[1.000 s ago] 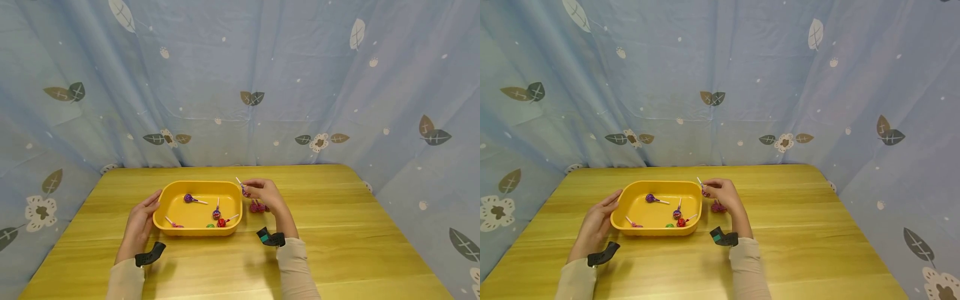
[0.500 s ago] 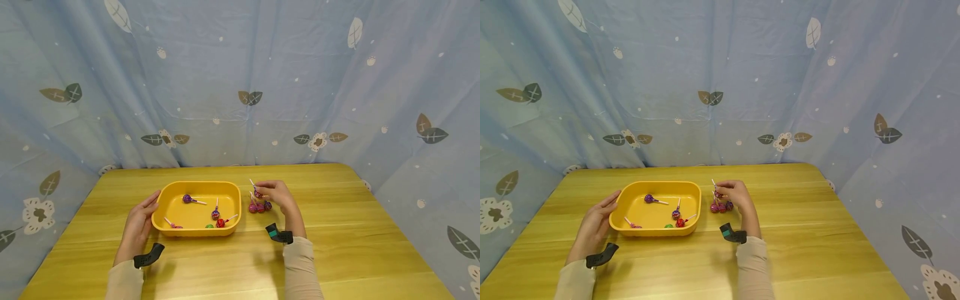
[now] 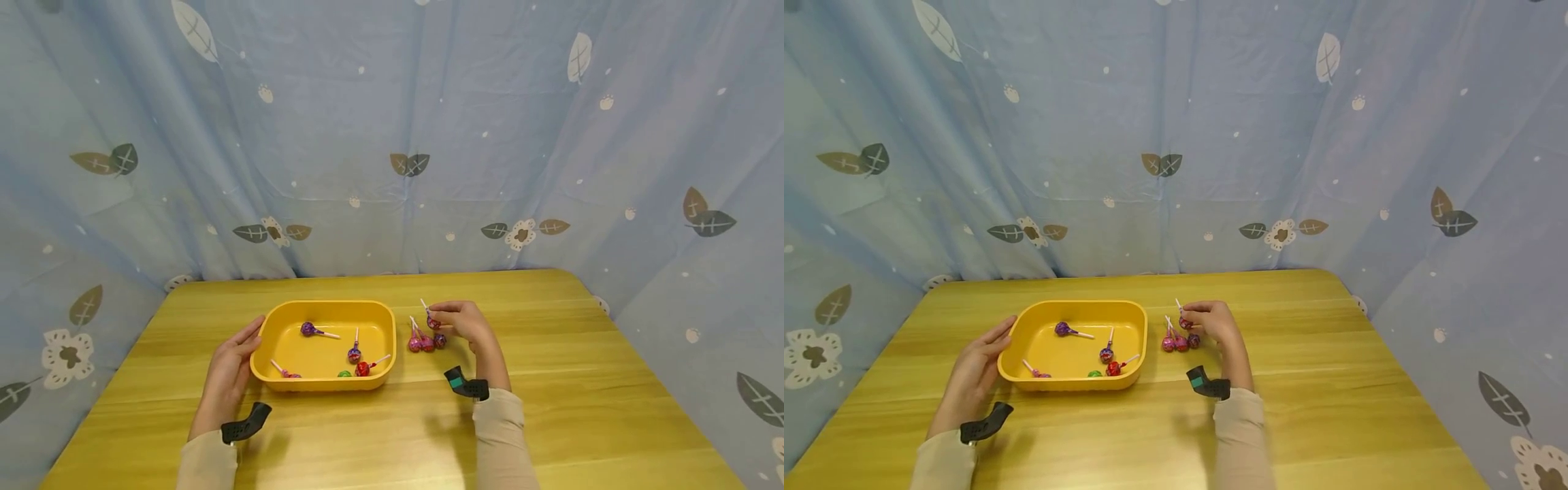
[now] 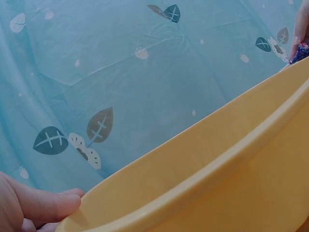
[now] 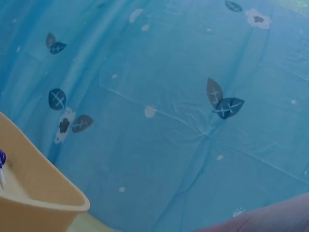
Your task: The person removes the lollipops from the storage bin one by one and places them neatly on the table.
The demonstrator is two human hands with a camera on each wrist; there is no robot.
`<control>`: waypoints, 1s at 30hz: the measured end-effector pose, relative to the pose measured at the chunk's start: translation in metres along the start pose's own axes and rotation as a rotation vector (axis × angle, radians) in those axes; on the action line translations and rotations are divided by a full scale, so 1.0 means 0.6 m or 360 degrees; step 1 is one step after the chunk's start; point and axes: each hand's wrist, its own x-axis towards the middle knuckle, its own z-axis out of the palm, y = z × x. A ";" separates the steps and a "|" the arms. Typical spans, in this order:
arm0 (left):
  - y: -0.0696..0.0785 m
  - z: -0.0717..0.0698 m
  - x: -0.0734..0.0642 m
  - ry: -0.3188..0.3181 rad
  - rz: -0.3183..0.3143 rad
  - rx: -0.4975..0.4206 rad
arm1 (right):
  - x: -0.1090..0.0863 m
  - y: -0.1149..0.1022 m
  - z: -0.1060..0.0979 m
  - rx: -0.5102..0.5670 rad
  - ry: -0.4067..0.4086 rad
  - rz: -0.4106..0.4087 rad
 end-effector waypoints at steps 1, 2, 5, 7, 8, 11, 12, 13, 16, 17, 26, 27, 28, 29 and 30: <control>-0.001 0.000 0.000 0.0003 0.0002 -0.0004 | 0.000 0.002 -0.002 -0.0004 0.0003 -0.0001; -0.002 0.000 0.000 0.0004 0.0006 -0.0003 | 0.001 0.004 -0.005 -0.0017 0.0000 -0.0010; -0.005 0.000 0.000 0.0004 0.0014 -0.0001 | -0.001 0.011 -0.015 -0.0048 0.0013 -0.0021; -0.006 0.000 0.000 0.0001 0.0017 0.0017 | -0.003 0.014 -0.021 -0.0085 0.0022 -0.0015; -0.006 0.000 0.000 0.0002 0.0016 0.0028 | -0.004 0.015 -0.025 -0.0102 0.0018 -0.0014; -0.006 -0.001 0.001 0.0008 0.0017 0.0035 | -0.008 0.019 -0.032 -0.0174 0.0020 -0.0012; -0.006 -0.001 0.002 0.0008 0.0017 0.0030 | -0.009 0.020 -0.034 -0.0191 0.0017 -0.0013; -0.005 -0.001 0.002 0.0009 0.0017 0.0024 | -0.010 0.022 -0.035 -0.0201 0.0021 -0.0012; -0.004 -0.002 0.003 0.0009 0.0018 0.0003 | -0.011 0.028 -0.039 -0.0238 0.0038 -0.0016; -0.003 -0.002 0.003 0.0009 0.0018 -0.0004 | -0.011 0.030 -0.039 -0.0242 0.0052 -0.0012; -0.001 -0.003 0.001 0.0017 -0.0017 0.0034 | -0.011 0.051 -0.037 -0.0271 0.0110 0.0000; -0.002 -0.003 0.001 0.0019 -0.0016 0.0036 | -0.010 0.053 -0.037 -0.0260 0.0114 0.0000; -0.002 -0.003 0.001 0.0020 -0.0015 0.0037 | -0.010 0.054 -0.036 -0.0251 0.0118 -0.0001; -0.003 -0.003 0.001 0.0022 -0.0016 0.0036 | -0.010 0.055 -0.036 -0.0244 0.0118 -0.0004; -0.003 -0.003 0.001 0.0024 -0.0013 0.0039 | -0.010 0.057 -0.035 -0.0242 0.0115 -0.0007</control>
